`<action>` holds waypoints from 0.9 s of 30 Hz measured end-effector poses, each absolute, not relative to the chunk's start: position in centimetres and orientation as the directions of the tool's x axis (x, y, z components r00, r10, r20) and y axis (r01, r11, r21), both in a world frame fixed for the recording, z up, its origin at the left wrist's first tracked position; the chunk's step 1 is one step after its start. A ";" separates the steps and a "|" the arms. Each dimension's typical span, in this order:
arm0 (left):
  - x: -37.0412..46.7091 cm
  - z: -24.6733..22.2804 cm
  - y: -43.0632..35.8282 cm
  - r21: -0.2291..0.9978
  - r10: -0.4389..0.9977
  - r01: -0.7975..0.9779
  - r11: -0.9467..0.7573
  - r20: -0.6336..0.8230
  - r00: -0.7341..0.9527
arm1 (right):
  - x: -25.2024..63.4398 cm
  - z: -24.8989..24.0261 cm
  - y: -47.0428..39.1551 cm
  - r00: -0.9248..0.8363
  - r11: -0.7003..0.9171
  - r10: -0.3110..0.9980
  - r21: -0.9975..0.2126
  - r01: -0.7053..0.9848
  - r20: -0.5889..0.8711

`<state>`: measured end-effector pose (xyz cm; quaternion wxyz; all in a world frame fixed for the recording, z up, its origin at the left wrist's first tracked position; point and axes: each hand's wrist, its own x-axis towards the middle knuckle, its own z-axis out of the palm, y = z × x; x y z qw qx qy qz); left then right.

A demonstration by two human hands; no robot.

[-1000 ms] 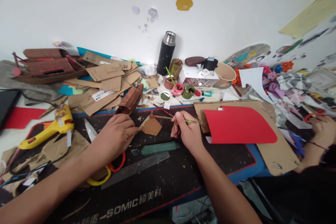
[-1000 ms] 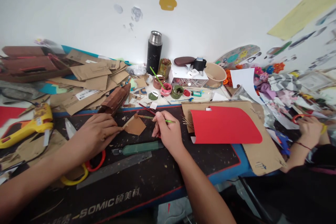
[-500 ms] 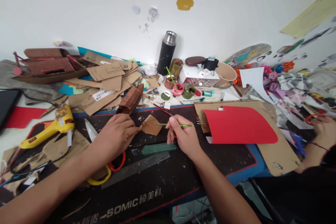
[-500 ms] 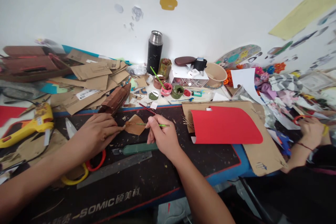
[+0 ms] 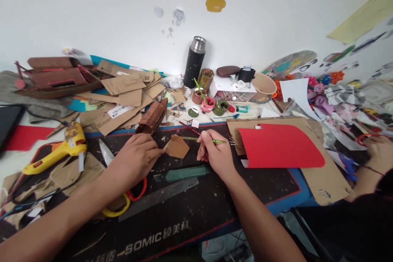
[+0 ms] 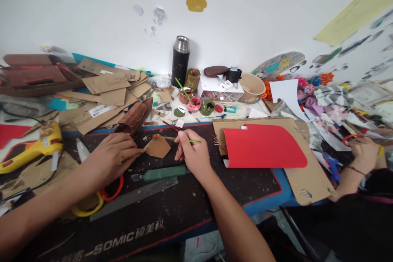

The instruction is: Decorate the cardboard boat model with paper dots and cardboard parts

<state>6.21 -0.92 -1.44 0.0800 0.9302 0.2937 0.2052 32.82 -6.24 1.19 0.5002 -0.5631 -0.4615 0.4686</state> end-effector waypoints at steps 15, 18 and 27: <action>6.2 -1.5 -0.9 0.256 0.564 0.503 -0.825 0.343 0.751 | 33.4 1.2 -6.6 0.180 -0.072 0.982 -0.995 0.071 -0.059; 6.2 -1.4 -0.8 0.254 0.563 0.503 -0.826 0.345 0.751 | 33.5 1.3 -6.9 0.174 -0.061 0.984 -0.996 0.062 -0.050; 6.3 -1.4 -0.8 0.217 0.547 0.502 -0.837 0.364 0.754 | 33.9 1.7 -8.0 0.146 -0.031 0.989 -0.998 0.060 -0.022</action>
